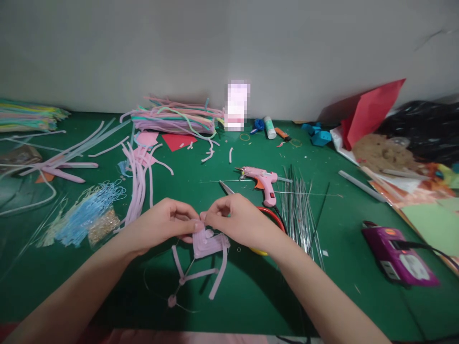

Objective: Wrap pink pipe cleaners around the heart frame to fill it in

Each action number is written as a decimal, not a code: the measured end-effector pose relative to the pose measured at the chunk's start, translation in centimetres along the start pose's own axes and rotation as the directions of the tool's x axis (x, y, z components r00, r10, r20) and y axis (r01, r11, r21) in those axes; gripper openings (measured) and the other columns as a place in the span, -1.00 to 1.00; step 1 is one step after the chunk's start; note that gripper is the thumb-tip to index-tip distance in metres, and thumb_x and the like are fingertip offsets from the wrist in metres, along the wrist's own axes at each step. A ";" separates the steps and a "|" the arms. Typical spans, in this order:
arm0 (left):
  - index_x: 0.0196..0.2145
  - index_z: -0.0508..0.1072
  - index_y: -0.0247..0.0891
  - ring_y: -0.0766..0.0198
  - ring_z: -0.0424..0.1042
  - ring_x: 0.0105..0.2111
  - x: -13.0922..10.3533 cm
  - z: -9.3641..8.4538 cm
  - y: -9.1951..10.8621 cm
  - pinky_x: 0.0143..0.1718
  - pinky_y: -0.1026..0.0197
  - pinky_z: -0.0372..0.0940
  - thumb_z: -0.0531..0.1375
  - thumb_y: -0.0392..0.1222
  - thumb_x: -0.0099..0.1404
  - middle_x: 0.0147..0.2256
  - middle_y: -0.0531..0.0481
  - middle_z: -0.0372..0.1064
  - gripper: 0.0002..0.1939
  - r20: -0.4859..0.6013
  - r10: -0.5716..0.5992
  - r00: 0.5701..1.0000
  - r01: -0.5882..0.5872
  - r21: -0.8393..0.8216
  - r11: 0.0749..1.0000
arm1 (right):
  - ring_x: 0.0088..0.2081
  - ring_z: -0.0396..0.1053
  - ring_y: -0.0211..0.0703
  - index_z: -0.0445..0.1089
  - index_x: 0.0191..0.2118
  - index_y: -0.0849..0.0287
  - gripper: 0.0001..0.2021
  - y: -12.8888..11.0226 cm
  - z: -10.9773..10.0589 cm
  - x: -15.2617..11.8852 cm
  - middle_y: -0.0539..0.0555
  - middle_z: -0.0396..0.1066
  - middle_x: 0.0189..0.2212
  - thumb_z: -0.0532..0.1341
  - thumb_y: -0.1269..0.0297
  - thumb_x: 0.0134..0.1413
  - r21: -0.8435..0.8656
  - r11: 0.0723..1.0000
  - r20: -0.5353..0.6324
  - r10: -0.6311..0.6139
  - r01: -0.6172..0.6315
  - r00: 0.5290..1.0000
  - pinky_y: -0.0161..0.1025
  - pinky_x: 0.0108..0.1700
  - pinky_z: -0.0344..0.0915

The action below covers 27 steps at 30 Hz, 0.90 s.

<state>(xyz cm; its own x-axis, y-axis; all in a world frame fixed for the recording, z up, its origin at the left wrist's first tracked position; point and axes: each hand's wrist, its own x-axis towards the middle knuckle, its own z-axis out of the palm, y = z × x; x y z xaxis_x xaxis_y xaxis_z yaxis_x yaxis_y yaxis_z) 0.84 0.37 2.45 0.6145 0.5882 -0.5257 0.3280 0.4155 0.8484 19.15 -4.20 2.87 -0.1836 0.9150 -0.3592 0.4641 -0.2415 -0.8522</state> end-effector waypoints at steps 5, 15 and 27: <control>-0.47 0.49 -0.34 0.38 0.36 -0.47 -0.1 0.0 0.1 -0.43 0.35 0.37 0.25 -0.28 0.12 -0.53 0.06 0.38 -0.93 -0.006 0.092 0.996 -0.092 0.032 0.995 | -0.52 0.20 -0.31 0.45 -0.43 0.17 -0.83 -0.4 0.3 -1.0 -0.04 0.36 -0.54 0.22 0.19 0.05 -0.055 0.998 -0.044 0.006 -0.009 0.999 -0.34 -0.50 0.08; -0.36 0.48 -0.34 0.36 0.41 -0.46 -0.1 -0.4 0.2 -0.49 0.37 0.37 0.28 -0.16 0.17 -0.44 0.04 0.41 -0.83 -0.119 0.258 0.959 -0.264 -0.037 0.964 | -0.50 0.26 -0.31 0.38 -0.28 0.18 -0.74 0.8 3.6 -1.3 -0.04 0.38 -0.50 0.32 0.12 -0.03 0.415 0.909 -0.187 0.053 0.030 0.981 -0.35 -0.45 0.21; -0.31 0.43 -0.32 0.39 0.41 -0.56 -0.3 -0.6 0.5 -0.54 0.37 0.34 0.28 -0.12 0.19 -0.53 0.09 0.38 -0.79 -0.145 0.265 0.953 -0.268 0.005 0.964 | -0.48 0.29 -0.35 0.45 -0.43 0.19 -0.82 1.2 1.4 -0.1 -0.07 0.39 -0.54 0.43 0.28 -0.19 0.506 0.862 -0.078 0.016 0.026 0.997 -0.38 -0.38 0.25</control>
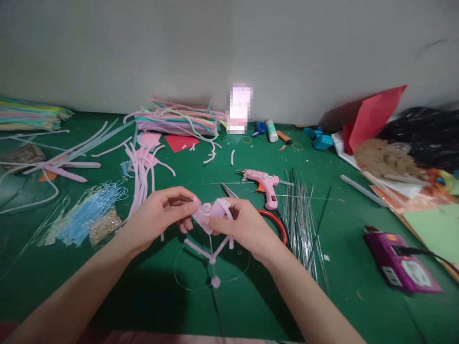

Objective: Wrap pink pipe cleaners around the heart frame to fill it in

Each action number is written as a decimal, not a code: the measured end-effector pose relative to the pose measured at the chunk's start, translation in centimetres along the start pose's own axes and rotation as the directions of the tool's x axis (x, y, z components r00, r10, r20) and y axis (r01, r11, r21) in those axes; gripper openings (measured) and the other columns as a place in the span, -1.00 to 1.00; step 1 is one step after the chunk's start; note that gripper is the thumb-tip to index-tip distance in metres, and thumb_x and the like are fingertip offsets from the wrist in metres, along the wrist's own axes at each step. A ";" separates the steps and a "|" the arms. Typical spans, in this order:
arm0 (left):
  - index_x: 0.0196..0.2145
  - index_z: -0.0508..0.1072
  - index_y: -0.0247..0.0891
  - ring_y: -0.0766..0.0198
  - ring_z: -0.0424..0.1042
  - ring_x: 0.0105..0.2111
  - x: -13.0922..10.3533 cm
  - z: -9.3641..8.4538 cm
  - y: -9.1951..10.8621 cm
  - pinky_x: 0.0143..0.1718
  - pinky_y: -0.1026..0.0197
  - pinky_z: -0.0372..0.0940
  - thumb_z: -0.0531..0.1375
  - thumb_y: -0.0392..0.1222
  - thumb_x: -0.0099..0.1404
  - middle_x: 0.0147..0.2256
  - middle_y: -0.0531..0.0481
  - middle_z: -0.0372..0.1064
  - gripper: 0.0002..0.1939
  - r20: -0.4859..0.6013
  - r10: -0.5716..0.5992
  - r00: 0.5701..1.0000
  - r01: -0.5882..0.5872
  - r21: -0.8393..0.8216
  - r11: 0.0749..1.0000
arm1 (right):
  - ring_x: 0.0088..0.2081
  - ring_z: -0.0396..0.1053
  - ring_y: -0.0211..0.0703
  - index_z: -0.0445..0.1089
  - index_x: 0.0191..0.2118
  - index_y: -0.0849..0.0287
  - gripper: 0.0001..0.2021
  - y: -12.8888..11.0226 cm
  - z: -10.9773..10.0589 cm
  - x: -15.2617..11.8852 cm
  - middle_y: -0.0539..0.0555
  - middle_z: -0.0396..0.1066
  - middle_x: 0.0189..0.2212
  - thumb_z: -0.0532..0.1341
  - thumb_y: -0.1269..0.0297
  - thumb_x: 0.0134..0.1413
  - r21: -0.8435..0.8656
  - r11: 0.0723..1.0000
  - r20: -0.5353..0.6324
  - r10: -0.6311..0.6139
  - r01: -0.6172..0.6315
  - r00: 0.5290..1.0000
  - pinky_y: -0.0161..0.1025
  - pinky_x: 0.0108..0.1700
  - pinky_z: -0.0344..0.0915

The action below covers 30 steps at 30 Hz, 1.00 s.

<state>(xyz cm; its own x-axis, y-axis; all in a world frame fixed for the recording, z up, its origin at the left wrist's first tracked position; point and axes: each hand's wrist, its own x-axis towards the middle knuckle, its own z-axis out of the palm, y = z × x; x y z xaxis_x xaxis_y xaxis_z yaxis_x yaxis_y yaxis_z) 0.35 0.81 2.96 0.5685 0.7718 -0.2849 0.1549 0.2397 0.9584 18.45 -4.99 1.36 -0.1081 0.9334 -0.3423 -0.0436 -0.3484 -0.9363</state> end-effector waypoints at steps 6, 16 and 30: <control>-0.33 0.42 -0.31 0.35 0.45 -0.52 0.1 0.0 -0.4 -0.52 0.36 0.34 0.25 -0.12 0.21 -0.52 0.07 0.39 -0.82 0.046 0.003 0.999 -0.005 0.031 1.000 | -0.52 0.27 -0.33 0.45 -0.40 0.17 -0.76 0.1 0.4 0.2 -0.08 0.36 -0.57 0.43 0.19 -0.20 0.016 1.000 -0.031 -0.013 0.013 0.999 -0.36 -0.48 0.23; -0.44 0.48 -0.31 0.42 0.30 -0.54 0.2 -0.4 0.0 -0.51 0.39 0.26 0.25 -0.08 0.18 -0.52 0.11 0.31 -0.79 0.028 0.014 0.999 -0.019 0.176 0.984 | -0.56 0.26 -0.33 0.47 -0.42 0.17 -0.82 0.1 0.2 -0.1 -0.07 0.36 -0.61 0.39 0.21 -0.14 -0.134 0.991 -0.052 0.015 -0.022 0.999 -0.35 -0.48 0.20; -0.51 0.46 -0.31 0.42 0.24 -0.52 0.3 -0.6 0.2 -0.45 0.39 0.20 0.26 -0.19 0.16 -0.55 0.11 0.28 -0.85 0.122 -0.038 0.992 0.026 0.103 0.994 | -0.56 0.22 -0.35 0.45 -0.45 0.18 -0.83 0.0 0.1 -0.5 -0.10 0.33 -0.60 0.39 0.23 -0.16 -0.173 0.985 -0.016 0.008 -0.011 1.000 -0.36 -0.48 0.16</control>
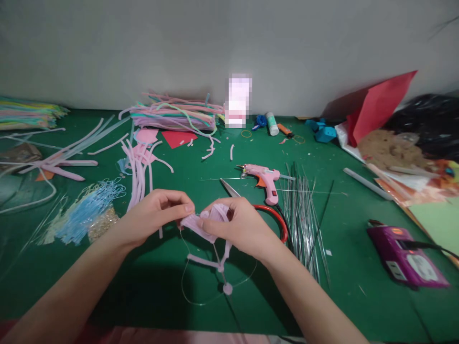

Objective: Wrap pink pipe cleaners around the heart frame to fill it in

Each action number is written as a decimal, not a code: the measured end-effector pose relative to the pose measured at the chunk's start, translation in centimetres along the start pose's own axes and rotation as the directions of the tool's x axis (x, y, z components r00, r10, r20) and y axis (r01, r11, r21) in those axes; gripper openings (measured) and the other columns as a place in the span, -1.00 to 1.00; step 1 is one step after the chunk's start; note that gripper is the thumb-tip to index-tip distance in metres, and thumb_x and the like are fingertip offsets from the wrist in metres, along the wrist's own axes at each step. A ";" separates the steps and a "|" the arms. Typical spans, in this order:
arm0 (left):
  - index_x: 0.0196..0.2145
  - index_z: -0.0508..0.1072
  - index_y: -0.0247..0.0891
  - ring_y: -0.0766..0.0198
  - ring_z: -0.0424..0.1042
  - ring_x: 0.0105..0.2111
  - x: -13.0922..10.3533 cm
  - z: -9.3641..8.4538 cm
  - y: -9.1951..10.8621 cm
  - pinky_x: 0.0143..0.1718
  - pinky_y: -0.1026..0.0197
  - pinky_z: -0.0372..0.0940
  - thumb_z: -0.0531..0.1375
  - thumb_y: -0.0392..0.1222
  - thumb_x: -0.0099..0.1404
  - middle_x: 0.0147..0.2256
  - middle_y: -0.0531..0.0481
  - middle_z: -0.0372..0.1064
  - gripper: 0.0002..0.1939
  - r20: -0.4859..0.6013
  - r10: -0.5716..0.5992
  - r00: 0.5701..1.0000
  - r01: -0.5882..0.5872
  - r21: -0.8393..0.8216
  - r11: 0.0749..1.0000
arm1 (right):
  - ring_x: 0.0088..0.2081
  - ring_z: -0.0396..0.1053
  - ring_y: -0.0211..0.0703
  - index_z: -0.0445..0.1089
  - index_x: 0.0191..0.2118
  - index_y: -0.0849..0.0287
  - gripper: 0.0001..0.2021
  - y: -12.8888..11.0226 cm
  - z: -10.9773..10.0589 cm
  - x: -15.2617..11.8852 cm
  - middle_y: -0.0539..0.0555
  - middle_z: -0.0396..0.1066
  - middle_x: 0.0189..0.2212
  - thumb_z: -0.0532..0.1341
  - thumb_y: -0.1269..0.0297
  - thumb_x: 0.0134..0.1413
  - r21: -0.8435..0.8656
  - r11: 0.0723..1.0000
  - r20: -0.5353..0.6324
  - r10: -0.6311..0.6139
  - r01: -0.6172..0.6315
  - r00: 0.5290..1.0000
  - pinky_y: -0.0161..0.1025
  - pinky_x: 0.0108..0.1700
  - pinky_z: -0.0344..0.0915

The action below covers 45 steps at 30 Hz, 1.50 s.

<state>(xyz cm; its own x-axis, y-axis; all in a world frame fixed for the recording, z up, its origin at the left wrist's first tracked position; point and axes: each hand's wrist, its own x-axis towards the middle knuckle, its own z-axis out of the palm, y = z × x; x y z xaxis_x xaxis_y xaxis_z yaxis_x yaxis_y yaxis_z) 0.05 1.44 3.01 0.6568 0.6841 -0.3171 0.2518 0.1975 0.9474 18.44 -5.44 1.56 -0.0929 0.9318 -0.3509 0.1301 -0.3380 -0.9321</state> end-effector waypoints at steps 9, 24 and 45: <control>-0.45 0.50 -0.28 0.39 0.31 -0.49 -0.3 -0.3 0.0 -0.42 0.37 0.25 0.28 -0.13 0.14 -0.50 0.08 0.37 -0.84 0.002 -0.014 1.000 0.014 0.047 0.999 | -0.57 0.20 -0.33 0.44 -0.45 0.17 -0.82 -0.3 0.0 -0.2 -0.08 0.32 -0.61 0.37 0.19 -0.14 -0.033 0.999 0.012 -0.008 0.008 1.000 -0.35 -0.50 0.14; -0.47 0.53 -0.29 0.47 0.31 -0.52 0.1 -0.3 -0.5 -0.45 0.43 0.22 0.31 -0.21 0.13 -0.53 0.10 0.41 -0.90 0.015 -0.032 0.999 0.032 0.001 1.000 | -0.55 0.19 -0.34 0.44 -0.43 0.16 -0.85 -0.1 0.1 -0.1 -0.09 0.30 -0.61 0.36 0.23 -0.11 0.013 1.000 0.027 -0.005 0.004 1.000 -0.36 -0.49 0.12; -0.38 0.56 -0.29 0.44 0.37 -0.48 -0.1 -0.6 -0.2 -0.40 0.40 0.30 0.33 -0.17 0.13 -0.47 0.08 0.48 -0.87 0.023 -0.040 0.999 0.038 0.069 0.997 | -0.56 0.16 -0.34 0.42 -0.45 0.17 -0.84 -0.3 0.1 0.1 -0.08 0.28 -0.61 0.32 0.20 -0.10 -0.123 0.992 -0.043 -0.007 0.001 0.999 -0.36 -0.51 0.08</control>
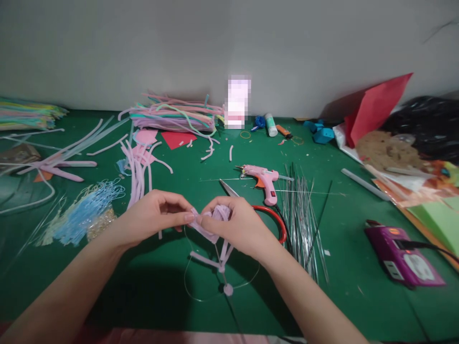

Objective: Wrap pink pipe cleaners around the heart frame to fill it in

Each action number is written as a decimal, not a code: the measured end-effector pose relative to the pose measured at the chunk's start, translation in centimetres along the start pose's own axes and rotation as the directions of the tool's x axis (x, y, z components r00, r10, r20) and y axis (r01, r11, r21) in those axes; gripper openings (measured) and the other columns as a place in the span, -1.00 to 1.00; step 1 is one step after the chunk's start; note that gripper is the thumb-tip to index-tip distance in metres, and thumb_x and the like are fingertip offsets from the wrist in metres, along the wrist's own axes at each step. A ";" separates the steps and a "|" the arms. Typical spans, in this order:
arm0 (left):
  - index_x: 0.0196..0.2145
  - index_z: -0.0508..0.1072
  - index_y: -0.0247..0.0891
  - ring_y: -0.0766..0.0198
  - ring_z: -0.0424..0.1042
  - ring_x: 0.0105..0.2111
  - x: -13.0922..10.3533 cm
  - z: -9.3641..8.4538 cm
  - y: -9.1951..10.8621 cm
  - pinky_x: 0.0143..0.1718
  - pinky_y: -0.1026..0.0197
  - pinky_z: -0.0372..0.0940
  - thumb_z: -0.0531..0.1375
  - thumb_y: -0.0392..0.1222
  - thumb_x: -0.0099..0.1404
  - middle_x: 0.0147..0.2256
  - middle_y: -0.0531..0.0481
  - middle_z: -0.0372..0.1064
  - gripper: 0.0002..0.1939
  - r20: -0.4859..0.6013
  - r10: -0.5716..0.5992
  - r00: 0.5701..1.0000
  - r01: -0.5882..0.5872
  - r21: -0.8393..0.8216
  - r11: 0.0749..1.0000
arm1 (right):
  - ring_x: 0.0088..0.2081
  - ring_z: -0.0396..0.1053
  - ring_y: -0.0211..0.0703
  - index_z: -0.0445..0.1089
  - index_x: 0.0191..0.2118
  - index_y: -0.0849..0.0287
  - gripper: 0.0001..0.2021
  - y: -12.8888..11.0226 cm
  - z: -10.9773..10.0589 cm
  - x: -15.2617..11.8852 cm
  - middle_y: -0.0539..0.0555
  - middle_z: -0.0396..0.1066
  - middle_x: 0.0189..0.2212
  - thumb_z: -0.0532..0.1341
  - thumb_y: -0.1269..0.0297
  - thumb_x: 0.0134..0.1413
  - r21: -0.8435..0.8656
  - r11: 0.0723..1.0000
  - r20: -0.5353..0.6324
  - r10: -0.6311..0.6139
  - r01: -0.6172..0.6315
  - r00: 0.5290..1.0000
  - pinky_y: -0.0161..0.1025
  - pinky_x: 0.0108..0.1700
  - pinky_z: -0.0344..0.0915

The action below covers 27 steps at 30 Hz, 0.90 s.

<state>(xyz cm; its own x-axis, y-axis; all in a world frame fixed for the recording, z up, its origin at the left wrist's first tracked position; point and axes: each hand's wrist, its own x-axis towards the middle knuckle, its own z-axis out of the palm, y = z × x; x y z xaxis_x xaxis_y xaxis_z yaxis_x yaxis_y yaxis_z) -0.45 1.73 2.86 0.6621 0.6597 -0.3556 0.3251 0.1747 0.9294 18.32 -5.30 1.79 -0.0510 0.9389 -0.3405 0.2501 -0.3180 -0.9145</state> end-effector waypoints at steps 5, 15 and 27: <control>-0.39 0.56 -0.29 0.43 0.36 -0.49 0.2 0.1 0.0 -0.42 0.39 0.28 0.32 -0.18 0.13 -0.48 0.08 0.47 -0.88 -0.014 0.006 1.000 -0.005 0.012 1.000 | -0.53 0.16 -0.32 0.41 -0.44 0.15 -0.85 -0.1 0.2 0.1 -0.07 0.28 -0.57 0.29 0.18 -0.06 -0.052 0.999 -0.046 -0.012 0.010 0.999 -0.34 -0.49 0.09; -0.38 0.57 -0.19 0.33 0.44 -0.36 -0.1 0.7 -0.3 -0.33 0.33 0.28 0.26 -0.04 0.19 -0.38 0.09 0.53 -0.82 -0.131 0.135 0.982 -0.091 0.295 0.951 | -0.54 0.18 -0.31 0.50 -0.43 0.17 -0.85 -0.5 0.2 0.4 -0.04 0.35 -0.58 0.30 0.20 -0.10 -0.078 0.995 -0.075 0.063 -0.069 0.995 -0.34 -0.51 0.08; -0.33 0.57 -0.22 0.37 0.45 -0.35 -0.7 0.9 0.4 -0.38 0.40 0.29 0.16 -0.30 0.22 -0.31 0.07 0.51 -0.83 -0.102 0.307 0.946 -0.235 0.436 0.869 | -0.53 0.22 -0.31 0.49 -0.47 0.15 -0.91 -0.4 -0.1 0.4 -0.06 0.36 -0.58 0.30 0.26 -0.13 0.017 0.999 -0.035 0.039 -0.039 0.999 -0.34 -0.48 0.15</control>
<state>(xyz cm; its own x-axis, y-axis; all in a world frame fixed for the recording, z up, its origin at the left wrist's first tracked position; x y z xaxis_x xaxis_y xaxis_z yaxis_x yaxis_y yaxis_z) -0.14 0.71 3.38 0.6576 0.7523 -0.0411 0.4214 -0.3221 0.8477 18.33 -4.77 2.02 -0.0076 0.9297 -0.3682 0.2354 -0.3562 -0.9043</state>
